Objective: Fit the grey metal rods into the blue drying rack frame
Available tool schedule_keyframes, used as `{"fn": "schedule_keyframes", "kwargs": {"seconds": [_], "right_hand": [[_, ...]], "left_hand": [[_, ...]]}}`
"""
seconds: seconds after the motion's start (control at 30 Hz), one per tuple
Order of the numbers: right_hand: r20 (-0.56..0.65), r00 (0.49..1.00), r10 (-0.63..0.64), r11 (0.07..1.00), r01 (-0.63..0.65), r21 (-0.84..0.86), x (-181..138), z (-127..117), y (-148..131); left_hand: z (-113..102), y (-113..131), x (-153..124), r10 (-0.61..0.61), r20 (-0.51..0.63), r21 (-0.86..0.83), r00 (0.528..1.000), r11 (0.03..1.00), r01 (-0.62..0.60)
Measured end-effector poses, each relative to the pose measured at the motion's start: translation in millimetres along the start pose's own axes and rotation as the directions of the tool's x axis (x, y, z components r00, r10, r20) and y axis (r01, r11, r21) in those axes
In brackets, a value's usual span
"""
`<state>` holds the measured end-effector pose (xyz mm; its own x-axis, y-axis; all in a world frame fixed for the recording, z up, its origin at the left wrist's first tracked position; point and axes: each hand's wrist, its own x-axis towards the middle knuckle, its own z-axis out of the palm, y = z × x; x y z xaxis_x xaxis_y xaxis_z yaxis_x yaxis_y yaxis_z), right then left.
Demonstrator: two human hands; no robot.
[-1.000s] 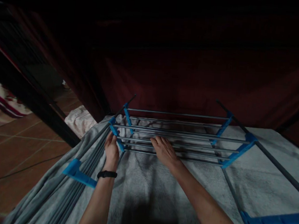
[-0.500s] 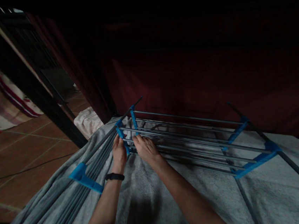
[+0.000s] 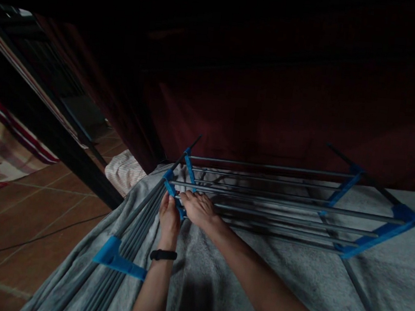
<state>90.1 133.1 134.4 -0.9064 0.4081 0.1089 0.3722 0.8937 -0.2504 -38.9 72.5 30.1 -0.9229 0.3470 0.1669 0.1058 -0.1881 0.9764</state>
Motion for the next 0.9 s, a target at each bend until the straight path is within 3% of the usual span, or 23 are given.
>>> {"fn": "schedule_keyframes", "kwargs": {"seconds": [0.53,0.9], "right_hand": [[0.037,0.999,0.018,1.0,-0.019,0.022,1.9,-4.1,2.4],[0.036,0.999,0.006,0.999,-0.008,0.051,4.6,-4.2,5.5]], "left_hand": [[4.3,-5.3,-2.5,-0.068,-0.029,-0.143,0.997,0.988,0.063],[3.5,-5.3,-2.2,-0.063,0.018,-0.179,0.998,0.982,0.065]]}}
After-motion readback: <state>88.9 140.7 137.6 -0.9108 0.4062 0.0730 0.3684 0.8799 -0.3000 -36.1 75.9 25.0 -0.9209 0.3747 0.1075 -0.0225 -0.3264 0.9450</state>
